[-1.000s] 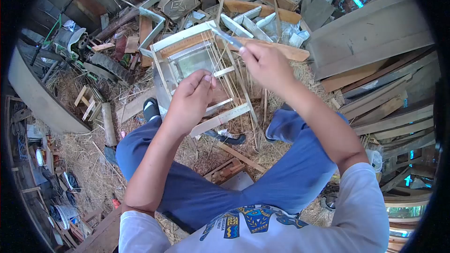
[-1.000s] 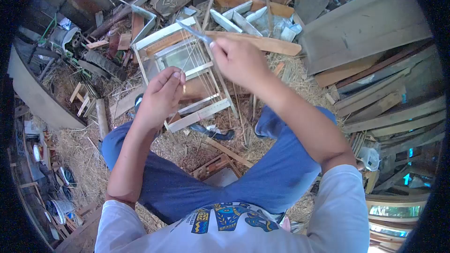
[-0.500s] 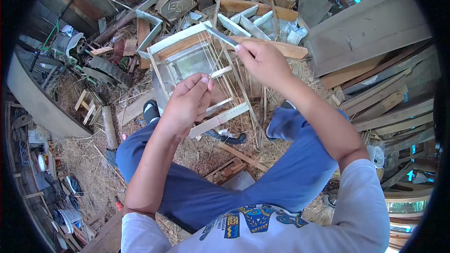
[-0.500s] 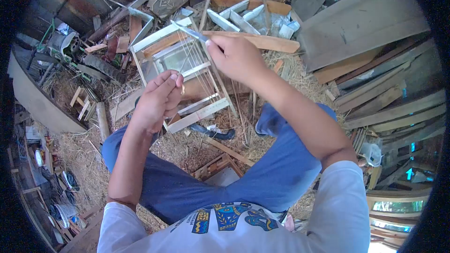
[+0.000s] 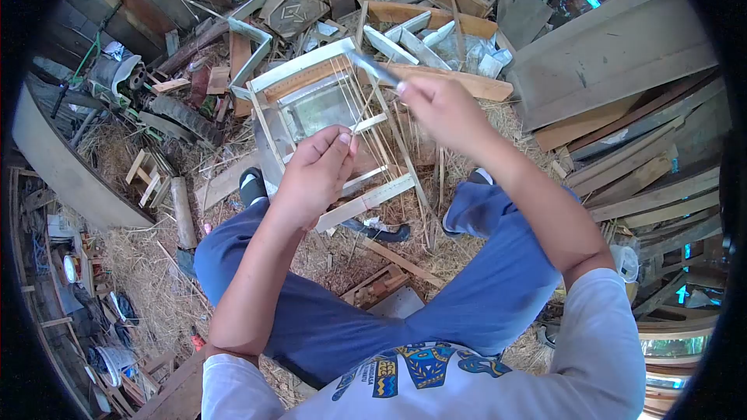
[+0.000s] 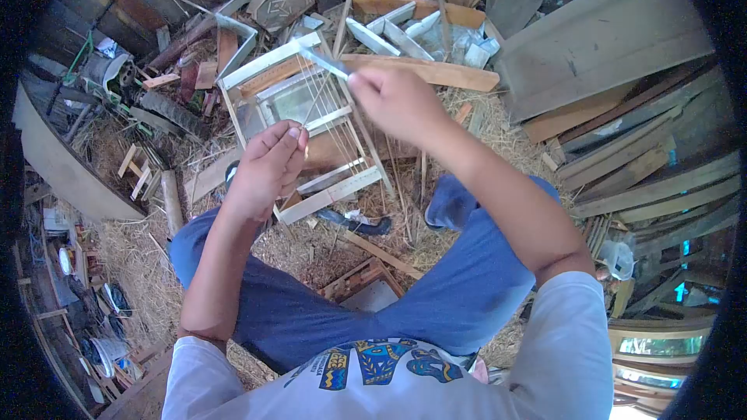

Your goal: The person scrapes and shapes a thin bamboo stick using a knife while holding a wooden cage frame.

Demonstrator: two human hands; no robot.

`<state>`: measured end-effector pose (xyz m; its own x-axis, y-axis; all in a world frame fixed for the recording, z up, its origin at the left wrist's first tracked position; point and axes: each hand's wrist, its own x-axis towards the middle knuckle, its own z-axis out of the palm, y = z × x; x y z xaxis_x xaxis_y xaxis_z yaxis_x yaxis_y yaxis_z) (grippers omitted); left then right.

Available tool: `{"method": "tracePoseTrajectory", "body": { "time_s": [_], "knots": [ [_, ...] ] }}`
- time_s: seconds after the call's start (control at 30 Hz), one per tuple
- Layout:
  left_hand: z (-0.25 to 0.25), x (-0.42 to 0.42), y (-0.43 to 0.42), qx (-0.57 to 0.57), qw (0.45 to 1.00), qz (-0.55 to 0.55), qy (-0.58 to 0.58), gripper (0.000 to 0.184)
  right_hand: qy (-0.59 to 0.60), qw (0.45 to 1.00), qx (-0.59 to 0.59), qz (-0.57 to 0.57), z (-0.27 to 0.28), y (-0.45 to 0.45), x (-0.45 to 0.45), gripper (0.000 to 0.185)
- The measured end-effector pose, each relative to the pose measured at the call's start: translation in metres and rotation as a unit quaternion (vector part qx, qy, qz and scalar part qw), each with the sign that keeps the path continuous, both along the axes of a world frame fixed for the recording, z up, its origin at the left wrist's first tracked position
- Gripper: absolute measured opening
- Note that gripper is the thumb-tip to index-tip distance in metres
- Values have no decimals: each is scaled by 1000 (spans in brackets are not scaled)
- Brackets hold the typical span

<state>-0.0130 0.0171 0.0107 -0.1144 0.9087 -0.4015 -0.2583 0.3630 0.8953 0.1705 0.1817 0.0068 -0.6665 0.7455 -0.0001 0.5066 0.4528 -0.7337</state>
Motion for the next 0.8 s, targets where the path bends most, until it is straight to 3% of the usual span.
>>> {"method": "tracePoseTrajectory", "body": {
  "time_s": [0.17,0.23,0.3,0.37,0.4,0.53,0.67,0.8],
  "knots": [
    [1,0,0,6,1000,-7,-11,23,28,998,55,14,-7,-12,-2,36],
    [0,-1,-2,-4,1000,3,-11,23,-20,1000,-20,0,2,-4,1,36],
    [0,-3,-1,14,1000,-22,-17,23,41,997,-56,-21,-11,7,0,35],
    [-3,-1,0,14,1000,-9,-10,23,7,1000,5,-11,-10,-18,-3,34],
    [-2,0,0,8,1000,3,-2,23,-71,996,23,40,6,-29,-5,34],
    [4,0,1,-7,1000,10,-9,22,24,999,43,-20,1,-4,-10,32],
    [-3,0,0,3,1000,-9,3,21,-50,997,52,27,7,-34,-7,33],
    [-3,-2,-1,24,999,-11,-37,21,4,998,67,-9,-3,-10,-11,29]
  ]
}}
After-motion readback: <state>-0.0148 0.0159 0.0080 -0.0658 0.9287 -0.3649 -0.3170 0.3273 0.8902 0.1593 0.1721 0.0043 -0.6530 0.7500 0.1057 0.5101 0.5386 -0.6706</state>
